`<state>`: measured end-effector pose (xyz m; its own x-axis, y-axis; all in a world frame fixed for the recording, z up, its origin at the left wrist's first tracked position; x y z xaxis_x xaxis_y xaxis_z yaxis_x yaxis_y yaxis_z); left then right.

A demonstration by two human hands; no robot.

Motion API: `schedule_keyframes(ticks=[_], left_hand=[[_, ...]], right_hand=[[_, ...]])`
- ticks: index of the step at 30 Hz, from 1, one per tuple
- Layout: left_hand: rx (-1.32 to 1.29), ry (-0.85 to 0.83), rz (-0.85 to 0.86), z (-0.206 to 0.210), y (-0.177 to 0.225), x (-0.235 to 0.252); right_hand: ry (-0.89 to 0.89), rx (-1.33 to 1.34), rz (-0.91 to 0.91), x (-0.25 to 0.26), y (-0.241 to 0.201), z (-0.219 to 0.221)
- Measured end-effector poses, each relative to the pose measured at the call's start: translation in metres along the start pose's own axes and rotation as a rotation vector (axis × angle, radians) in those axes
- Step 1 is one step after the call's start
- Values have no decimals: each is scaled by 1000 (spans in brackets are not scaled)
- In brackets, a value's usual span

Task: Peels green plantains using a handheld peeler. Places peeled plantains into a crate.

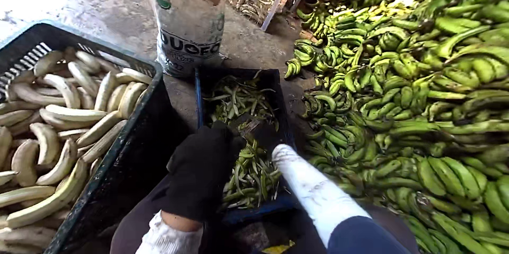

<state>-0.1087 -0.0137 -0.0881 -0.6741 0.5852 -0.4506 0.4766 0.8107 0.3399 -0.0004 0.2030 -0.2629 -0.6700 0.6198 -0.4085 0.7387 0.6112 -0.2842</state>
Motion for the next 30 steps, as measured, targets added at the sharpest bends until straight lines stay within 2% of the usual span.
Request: schedule_keyframes(ticks=[3,6,9,11,13,16,18,19,20,22,25,28,30], left_hand=[[26,-68,60,10,14,3],[6,-83,106,13,24,5],[-16,-70,89,9,28,6],[-80,-33,97,6,30,6],[-201,24,108,3,29,5],[-432,123,132,-1,26,5],[-582,149,170,1,26,3],[-636,156,223,4,28,1],[-676,162,305,8,34,-1],[-674,165,498,19,48,-5],[-554,202,684,45,58,-11],[-520,214,838,66,63,-26],[-366,250,898,76,70,-38]], right_hand=[[-34,-44,112,0,0,41],[-6,1,119,9,10,52],[-7,288,93,11,31,38],[36,624,28,-6,36,15],[142,872,-56,-38,32,-22],[308,1230,-366,-72,47,-64],[313,1545,-611,-95,51,-89],[229,1671,-684,-102,53,-93],[101,1759,-688,-104,51,-92],[-69,1874,-571,-106,45,-79],[-3,1984,-258,-118,29,-72],[155,2019,-269,-125,36,-75],[284,1976,-264,-133,45,-80]])
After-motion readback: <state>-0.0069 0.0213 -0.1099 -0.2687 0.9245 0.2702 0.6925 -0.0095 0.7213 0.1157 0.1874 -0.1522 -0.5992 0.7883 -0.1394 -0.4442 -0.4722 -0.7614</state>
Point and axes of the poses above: each hand's wrist, its own x-axis towards the middle knuckle, its own z-axis out of the palm, y = z × x, the point moved 5 cm from there along x, towards the middle knuckle, and after that the axes turned 10 degrees about -z, right-handed, at the moved point
